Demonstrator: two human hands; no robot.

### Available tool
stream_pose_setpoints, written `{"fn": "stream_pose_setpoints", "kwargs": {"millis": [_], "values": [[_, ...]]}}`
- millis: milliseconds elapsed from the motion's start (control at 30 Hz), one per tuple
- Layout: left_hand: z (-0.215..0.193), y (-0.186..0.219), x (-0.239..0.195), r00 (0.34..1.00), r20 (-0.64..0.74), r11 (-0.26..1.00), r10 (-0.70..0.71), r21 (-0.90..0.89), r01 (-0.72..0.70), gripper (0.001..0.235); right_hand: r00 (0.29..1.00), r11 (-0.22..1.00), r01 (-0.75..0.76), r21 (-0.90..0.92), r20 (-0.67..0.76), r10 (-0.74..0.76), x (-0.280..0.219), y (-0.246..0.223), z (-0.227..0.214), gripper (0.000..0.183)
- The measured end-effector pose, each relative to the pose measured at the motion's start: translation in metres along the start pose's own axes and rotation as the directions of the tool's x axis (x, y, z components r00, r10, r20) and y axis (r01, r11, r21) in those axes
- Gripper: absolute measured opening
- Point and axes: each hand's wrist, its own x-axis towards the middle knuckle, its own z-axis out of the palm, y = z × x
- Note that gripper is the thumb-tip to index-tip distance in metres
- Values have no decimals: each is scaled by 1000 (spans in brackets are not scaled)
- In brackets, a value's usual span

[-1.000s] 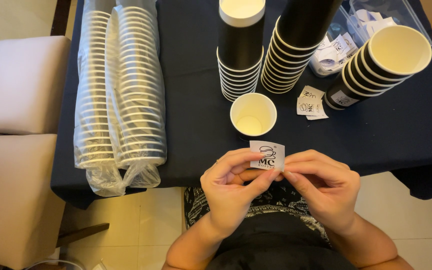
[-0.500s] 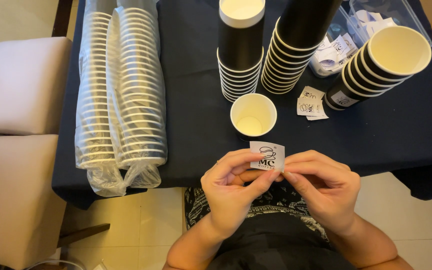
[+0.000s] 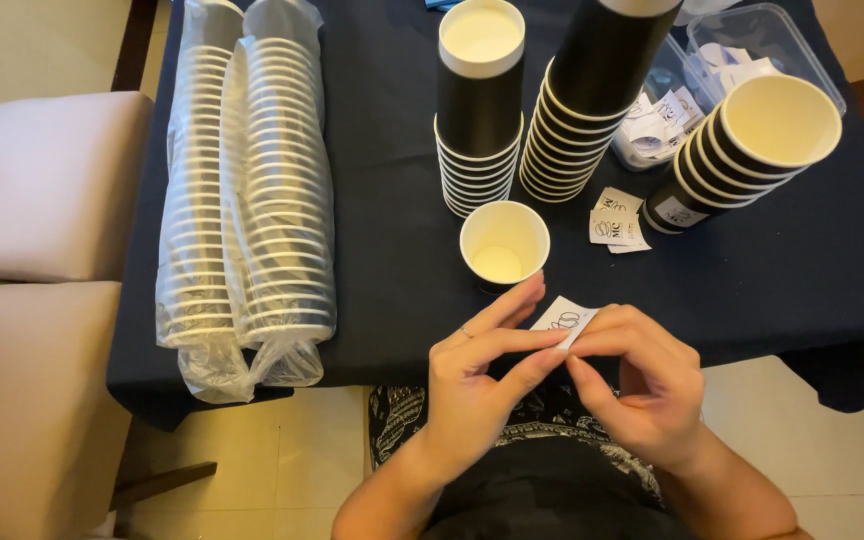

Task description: Peeling small logo stickers from a sheet and applying them to the sides of paper coffee cups.

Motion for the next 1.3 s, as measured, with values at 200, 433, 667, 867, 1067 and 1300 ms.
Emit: {"fn": "stream_pose_setpoints", "kwargs": {"millis": [200,433,667,867,1067,1300], "values": [[-5,7,5,982,-92,969,168,197,-147,10,999,1000,27,4,32,-27,8,-3,-4,8],[-23,-6,-2,900,-420,993,121,56,-107,10,990,960,-43,-275,-142,4,18,14,-49,5],[-27,-28,-1,890,-452,991,64,-75,-109,14,816,934,-54,-354,-555,-163,58,111,-169,7],[-19,-51,8,874,-466,989,141,27,-145,23,864,755,-76,-651,-421,-276,113,212,-217,7],[-11,-63,14,867,-451,977,213,97,-189,28,881,567,-410,-714,-471,44,105,276,-235,9],[-3,-43,21,860,-236,818,453,494,-295,34,442,792,-579,195,-742,505,65,207,-206,30]]}}
